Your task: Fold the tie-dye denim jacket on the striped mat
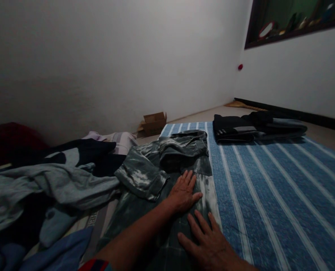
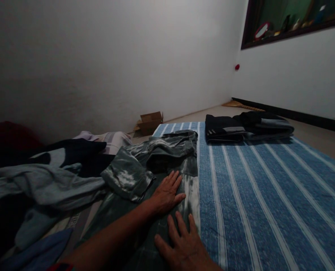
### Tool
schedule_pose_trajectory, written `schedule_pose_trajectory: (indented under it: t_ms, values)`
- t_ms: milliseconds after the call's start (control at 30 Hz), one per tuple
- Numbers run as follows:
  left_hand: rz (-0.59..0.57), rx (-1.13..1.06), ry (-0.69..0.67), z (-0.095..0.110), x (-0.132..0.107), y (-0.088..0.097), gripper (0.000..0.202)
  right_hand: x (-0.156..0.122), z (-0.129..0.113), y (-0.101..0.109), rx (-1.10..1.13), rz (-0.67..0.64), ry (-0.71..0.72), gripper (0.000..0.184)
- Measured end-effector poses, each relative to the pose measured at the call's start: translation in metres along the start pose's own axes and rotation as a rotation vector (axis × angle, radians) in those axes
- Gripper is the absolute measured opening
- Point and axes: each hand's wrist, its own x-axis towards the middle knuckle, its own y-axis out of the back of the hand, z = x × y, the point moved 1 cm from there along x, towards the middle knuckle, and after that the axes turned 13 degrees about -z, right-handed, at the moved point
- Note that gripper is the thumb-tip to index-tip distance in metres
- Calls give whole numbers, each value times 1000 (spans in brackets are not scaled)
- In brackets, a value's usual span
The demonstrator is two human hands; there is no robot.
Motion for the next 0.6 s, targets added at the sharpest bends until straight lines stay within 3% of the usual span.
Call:
schedule_pose_trajectory:
  t_ms: [133, 200, 267, 433, 600]
  values:
    - [60, 15, -13, -5, 3, -11, 75, -1, 7, 43, 90, -93, 5, 56]
    - [81, 11, -36, -8, 4, -17, 73, 6, 20, 71, 144, -139, -66, 26]
    - [108, -5, -67, -10, 3, -21, 69, 20, 37, 98, 41, -144, -143, 23]
    - [262, -95, -112, -3, -3, -19, 61, 88, 74, 141, -272, -271, -138, 27]
    - [339, -82, -144, -1, -6, -18, 64, 158, 86, 153, -421, -441, -82, 21]
